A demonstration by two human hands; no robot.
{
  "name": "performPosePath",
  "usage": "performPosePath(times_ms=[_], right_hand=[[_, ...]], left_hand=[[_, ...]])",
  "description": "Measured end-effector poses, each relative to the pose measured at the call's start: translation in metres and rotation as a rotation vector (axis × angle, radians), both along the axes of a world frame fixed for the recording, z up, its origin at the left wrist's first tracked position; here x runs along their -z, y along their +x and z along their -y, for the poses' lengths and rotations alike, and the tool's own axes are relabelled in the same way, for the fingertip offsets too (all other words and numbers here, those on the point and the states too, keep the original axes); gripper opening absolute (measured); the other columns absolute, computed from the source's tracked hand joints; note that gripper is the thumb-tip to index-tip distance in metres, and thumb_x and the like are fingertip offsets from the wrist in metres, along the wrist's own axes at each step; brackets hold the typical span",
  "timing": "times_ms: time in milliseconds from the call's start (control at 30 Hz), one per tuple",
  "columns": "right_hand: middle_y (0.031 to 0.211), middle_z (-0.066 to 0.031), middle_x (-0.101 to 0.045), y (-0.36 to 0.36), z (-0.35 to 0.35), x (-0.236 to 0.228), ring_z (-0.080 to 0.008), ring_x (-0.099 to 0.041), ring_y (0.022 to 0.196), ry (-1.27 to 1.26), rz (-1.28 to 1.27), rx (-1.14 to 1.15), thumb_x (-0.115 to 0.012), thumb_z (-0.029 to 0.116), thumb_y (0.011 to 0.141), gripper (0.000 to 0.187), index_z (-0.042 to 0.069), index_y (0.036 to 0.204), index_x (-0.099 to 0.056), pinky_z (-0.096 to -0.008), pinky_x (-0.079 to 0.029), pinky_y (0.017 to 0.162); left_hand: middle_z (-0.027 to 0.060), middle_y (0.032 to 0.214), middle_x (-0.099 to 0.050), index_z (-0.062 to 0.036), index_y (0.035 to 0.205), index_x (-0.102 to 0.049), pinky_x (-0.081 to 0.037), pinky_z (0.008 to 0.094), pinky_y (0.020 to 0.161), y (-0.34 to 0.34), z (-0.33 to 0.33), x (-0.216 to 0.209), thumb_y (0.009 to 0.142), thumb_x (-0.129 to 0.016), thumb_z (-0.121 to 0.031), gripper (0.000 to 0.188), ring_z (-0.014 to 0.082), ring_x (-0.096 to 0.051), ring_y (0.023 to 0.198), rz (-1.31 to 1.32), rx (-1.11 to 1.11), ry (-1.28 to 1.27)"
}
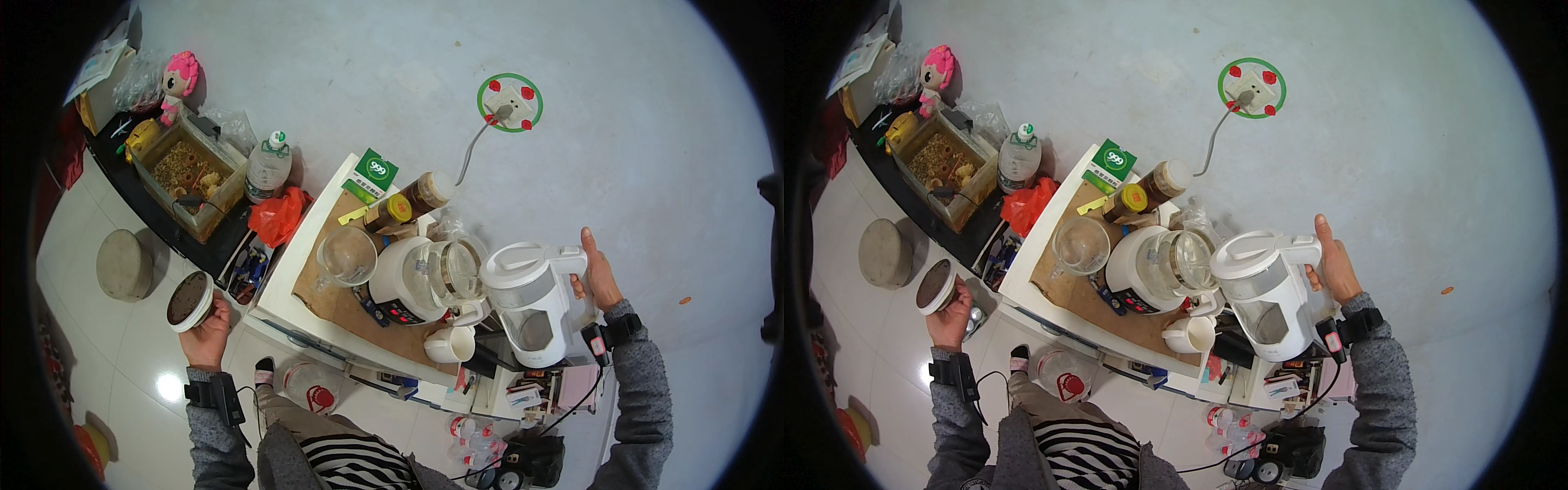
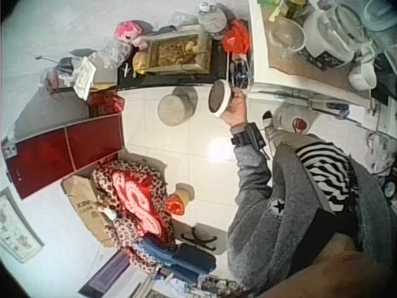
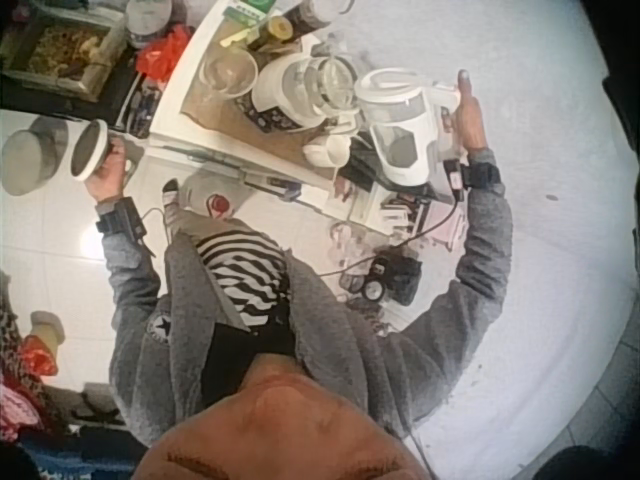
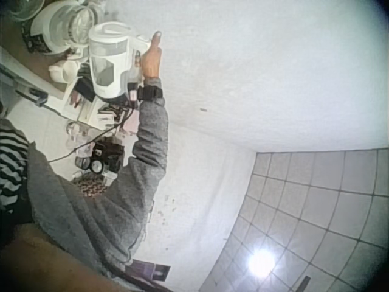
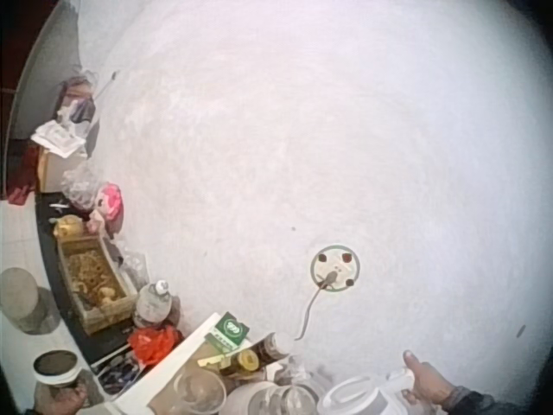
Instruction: The person assembles a white electric kettle by attaching its base and placing it on a counter. They then move to a floor area, pick up a white blender lid, and place it onto a blender jar. Finally, they plug the blender's power cord into a wall outlet.
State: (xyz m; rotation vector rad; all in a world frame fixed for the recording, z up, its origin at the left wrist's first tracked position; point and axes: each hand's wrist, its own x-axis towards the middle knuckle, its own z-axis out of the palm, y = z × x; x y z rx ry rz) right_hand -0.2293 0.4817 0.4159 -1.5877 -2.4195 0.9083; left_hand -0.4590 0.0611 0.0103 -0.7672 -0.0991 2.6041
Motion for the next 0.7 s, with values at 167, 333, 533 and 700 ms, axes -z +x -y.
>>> performPosePath(times_ms=[167,333,533,700], right_hand=[[0.048,-0.0016,-0.044,-0.002,0.001,0.001,-0.0113,-0.039,0.036,0.011,0.014,0.003,-0.032,0.071,0.089,0.075,0.004,0.059,-0.051,-0.0272,-0.033,0.033],[0.048,-0.0016,-0.043,-0.004,0.001,-0.001,-0.0119,-0.039,0.036,0.026,0.039,-0.019,-0.032,0.071,0.089,0.075,0.005,0.059,-0.050,-0.0276,-0.031,0.033],[0.048,-0.0016,-0.043,-0.008,0.004,-0.001,-0.0124,-0.038,0.035,0.025,0.044,-0.006,-0.031,0.072,0.088,0.075,0.004,0.062,-0.052,-0.0282,-0.032,0.034],[0.048,-0.0020,-0.043,-0.015,0.011,-0.001,-0.0124,-0.038,0.036,0.042,0.073,0.003,-0.032,0.071,0.088,0.075,0.004,0.060,-0.051,-0.0276,-0.032,0.034]], left_hand=[[0.0187,0.116,-0.056,0.0021,0.123,-0.048,-0.046,0.0417,0.087,0.000,0.003,-0.001,0.093,-0.051,-0.028,0.043,0.0322,-0.054,0.102,-0.017,0.012,0.000],[0.0182,0.115,-0.057,0.0016,0.122,-0.050,-0.046,0.0417,0.086,0.001,0.004,0.002,0.093,-0.051,-0.028,0.042,0.0321,-0.054,0.101,-0.006,0.017,-0.019],[0.0184,0.115,-0.057,0.0014,0.123,-0.050,-0.046,0.0417,0.086,0.001,0.007,0.006,0.093,-0.051,-0.028,0.042,0.0322,-0.055,0.101,-0.015,0.022,-0.029],[0.0186,0.116,-0.056,0.0012,0.124,-0.049,-0.045,0.0415,0.087,0.002,0.007,0.003,0.093,-0.051,-0.029,0.044,0.0319,-0.054,0.102,0.017,0.006,-0.027]])
